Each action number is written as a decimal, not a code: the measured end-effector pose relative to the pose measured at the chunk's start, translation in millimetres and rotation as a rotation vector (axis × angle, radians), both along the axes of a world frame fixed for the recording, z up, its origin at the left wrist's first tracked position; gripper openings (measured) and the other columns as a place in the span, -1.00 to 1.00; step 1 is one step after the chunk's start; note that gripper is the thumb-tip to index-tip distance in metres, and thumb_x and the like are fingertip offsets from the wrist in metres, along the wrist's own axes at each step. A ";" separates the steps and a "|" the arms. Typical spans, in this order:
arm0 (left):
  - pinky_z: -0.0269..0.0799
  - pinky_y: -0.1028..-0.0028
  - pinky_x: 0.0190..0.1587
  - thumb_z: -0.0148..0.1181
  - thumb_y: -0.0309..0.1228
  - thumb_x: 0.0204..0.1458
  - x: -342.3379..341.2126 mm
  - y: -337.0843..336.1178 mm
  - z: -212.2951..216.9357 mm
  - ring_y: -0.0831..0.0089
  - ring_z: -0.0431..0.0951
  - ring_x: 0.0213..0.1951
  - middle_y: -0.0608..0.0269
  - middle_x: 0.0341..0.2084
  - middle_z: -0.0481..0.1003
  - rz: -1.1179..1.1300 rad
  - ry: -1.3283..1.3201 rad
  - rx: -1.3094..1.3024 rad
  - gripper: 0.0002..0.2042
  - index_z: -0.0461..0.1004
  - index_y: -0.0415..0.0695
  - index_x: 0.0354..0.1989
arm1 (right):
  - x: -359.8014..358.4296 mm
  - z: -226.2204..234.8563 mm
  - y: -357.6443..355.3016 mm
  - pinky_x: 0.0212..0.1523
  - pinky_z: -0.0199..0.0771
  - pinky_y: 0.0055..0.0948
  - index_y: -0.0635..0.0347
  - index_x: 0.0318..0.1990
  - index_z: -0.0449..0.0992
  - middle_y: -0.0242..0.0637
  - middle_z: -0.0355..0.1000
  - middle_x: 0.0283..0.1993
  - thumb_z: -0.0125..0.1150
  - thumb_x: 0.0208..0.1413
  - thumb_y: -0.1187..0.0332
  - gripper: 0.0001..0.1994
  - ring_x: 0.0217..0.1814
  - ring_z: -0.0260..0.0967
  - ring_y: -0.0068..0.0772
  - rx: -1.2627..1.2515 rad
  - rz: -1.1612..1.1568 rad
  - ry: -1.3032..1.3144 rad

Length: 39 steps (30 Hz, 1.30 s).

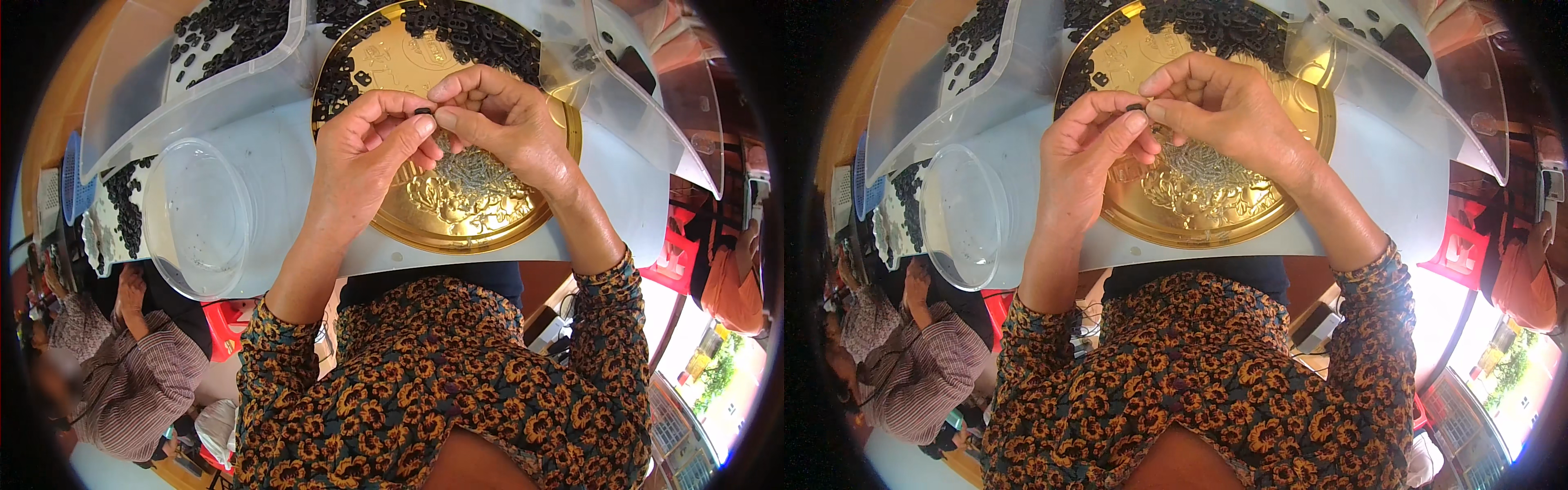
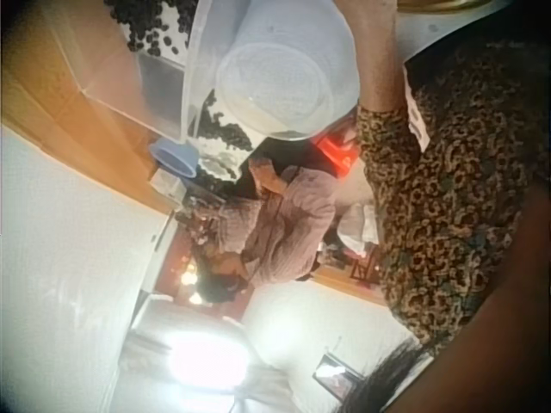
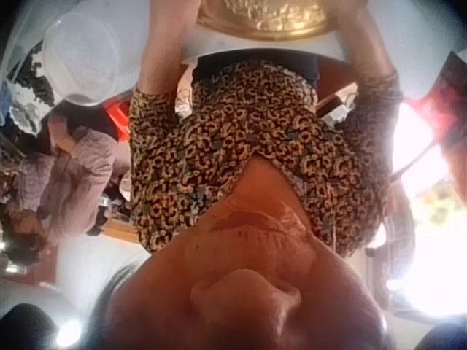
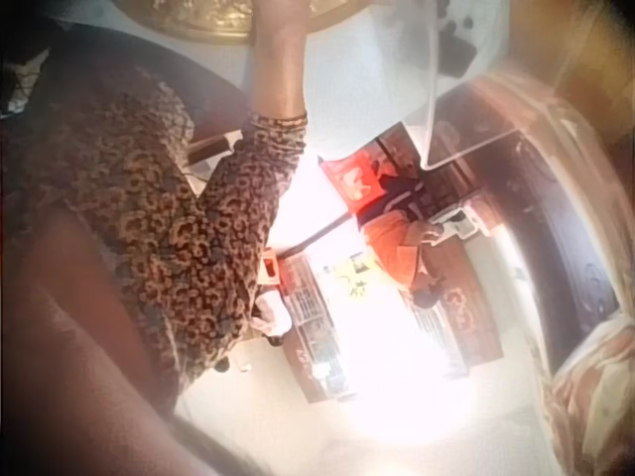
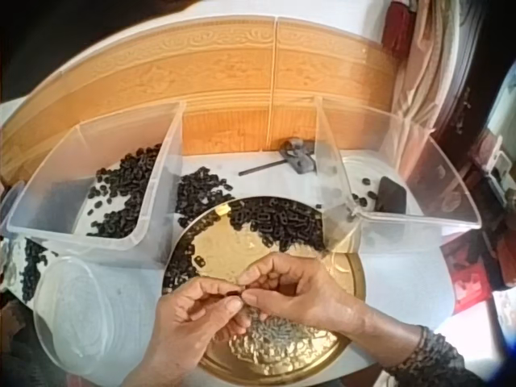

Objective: The person sits at a table and repeatedly picks up small black plastic rings and silver metal pins. They insert the pins into the rings to assemble them. The person works with their hands directly, without using tools, and places the assembled units onto a gold tray.

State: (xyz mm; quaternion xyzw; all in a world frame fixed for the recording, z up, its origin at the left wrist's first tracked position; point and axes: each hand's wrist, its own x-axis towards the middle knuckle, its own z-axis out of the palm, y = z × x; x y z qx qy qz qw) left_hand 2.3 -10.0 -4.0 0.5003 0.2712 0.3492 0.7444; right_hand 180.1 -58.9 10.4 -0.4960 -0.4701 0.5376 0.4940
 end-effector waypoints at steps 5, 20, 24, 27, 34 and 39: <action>0.49 0.57 -0.34 0.15 -0.49 0.11 0.9 -1.3 1.6 0.52 0.53 -0.42 0.20 -0.43 0.52 0.047 -0.029 0.003 -0.85 0.46 -0.28 -0.18 | -5.1 -2.2 -2.1 -0.40 0.39 -0.70 0.27 -0.19 0.50 -0.43 0.47 -0.40 0.26 0.11 0.36 -0.81 -0.42 0.35 -0.74 -0.031 -0.080 -0.071; 0.57 0.51 -0.31 0.14 -0.51 0.11 1.5 1.7 -1.8 0.42 0.59 -0.41 0.10 -0.38 0.54 0.060 -0.114 -0.085 -0.82 0.45 -0.33 -0.16 | -0.5 1.9 -3.7 -0.45 0.36 -0.65 0.26 -0.24 0.48 -0.47 0.40 -0.39 0.18 0.11 0.39 -0.86 -0.48 0.30 -0.71 -0.039 -0.079 -0.009; 0.56 0.51 -0.35 0.14 -0.49 0.12 0.6 1.5 -0.7 0.44 0.57 -0.41 0.13 -0.38 0.52 0.054 -0.065 -0.100 -0.84 0.43 -0.31 -0.19 | 1.3 2.0 -3.1 -0.43 0.36 -0.66 0.27 -0.24 0.48 -0.48 0.40 -0.39 0.17 0.11 0.39 -0.86 -0.47 0.30 -0.72 -0.034 -0.074 -0.050; 0.55 0.52 -0.36 0.14 -0.48 0.12 1.0 0.4 -0.8 0.46 0.56 -0.42 0.15 -0.38 0.51 0.052 -0.049 -0.078 -0.84 0.42 -0.31 -0.19 | -1.6 3.6 -3.9 -0.40 0.37 -0.67 0.28 -0.25 0.47 -0.48 0.40 -0.37 0.17 0.13 0.40 -0.86 -0.43 0.31 -0.73 -0.018 -0.117 -0.136; 0.53 0.50 -0.36 0.13 -0.47 0.13 2.0 -0.9 -1.5 0.44 0.56 -0.44 0.10 -0.37 0.54 0.034 -0.093 -0.110 -0.85 0.43 -0.28 -0.20 | -5.7 3.7 -6.3 -0.33 0.41 -0.67 0.33 -0.23 0.43 -0.46 0.40 -0.35 0.17 0.13 0.42 -0.85 -0.34 0.33 -0.75 -0.007 -0.145 -0.147; 0.54 0.50 -0.36 0.11 -0.50 0.14 3.2 -2.5 -1.8 0.44 0.56 -0.45 0.11 -0.38 0.54 0.029 -0.097 -0.112 -0.87 0.43 -0.30 -0.20 | -7.0 1.6 -8.5 -0.33 0.42 -0.67 0.33 -0.24 0.42 -0.47 0.40 -0.36 0.17 0.14 0.41 -0.85 -0.35 0.33 -0.75 0.038 -0.152 -0.209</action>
